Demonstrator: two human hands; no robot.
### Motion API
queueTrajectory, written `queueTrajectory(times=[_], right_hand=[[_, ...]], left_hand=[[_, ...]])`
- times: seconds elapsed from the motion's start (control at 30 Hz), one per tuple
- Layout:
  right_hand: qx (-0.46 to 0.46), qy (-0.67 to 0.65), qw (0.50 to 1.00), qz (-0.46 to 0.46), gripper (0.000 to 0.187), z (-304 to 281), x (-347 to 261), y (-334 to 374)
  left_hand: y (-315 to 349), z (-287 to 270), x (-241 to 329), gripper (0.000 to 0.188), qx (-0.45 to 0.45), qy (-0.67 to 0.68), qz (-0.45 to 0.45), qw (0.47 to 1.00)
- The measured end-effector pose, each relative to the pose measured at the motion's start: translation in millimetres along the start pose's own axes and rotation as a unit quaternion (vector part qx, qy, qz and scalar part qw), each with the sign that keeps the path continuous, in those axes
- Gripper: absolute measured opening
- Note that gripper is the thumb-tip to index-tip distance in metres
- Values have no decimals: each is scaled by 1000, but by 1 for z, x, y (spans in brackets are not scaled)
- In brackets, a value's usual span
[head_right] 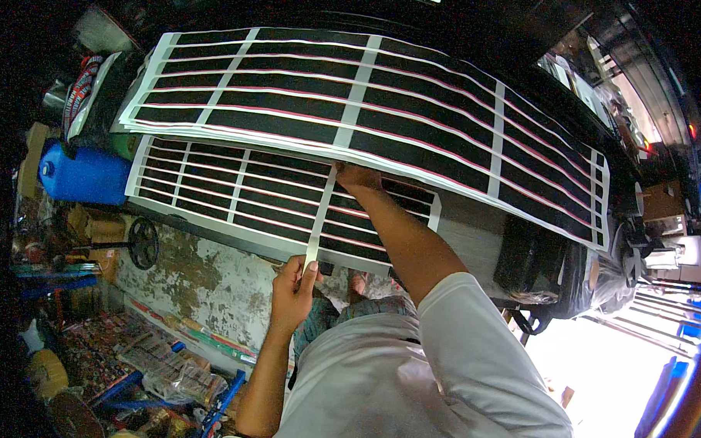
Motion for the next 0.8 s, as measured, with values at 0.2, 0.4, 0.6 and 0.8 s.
queueTrajectory(times=[0.2,0.4,0.6,0.8], right_hand=[[16,25,998,-50,47,8,-13,-10],[187,88,969,-133,47,-4,-28,-2],[164,74,979,-99,47,-2,-23,-2],[137,62,988,-28,47,8,-23,10]], left_hand=[[-15,-11,-11,26,13,21,-5,1000],[-22,-18,-21,25,17,23,-15,999],[-20,-18,-27,25,-8,3,-43,999],[-5,-10,-26,22,3,31,-22,999]])
Point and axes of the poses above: each hand's wrist, its own y-axis away from the middle knuckle, its own z-axis out of the palm, x = y × z, the point moved 2 cm from there along -y, towards the middle knuckle, and after that the axes turned 9 degrees about z, right-handed, at the moved point
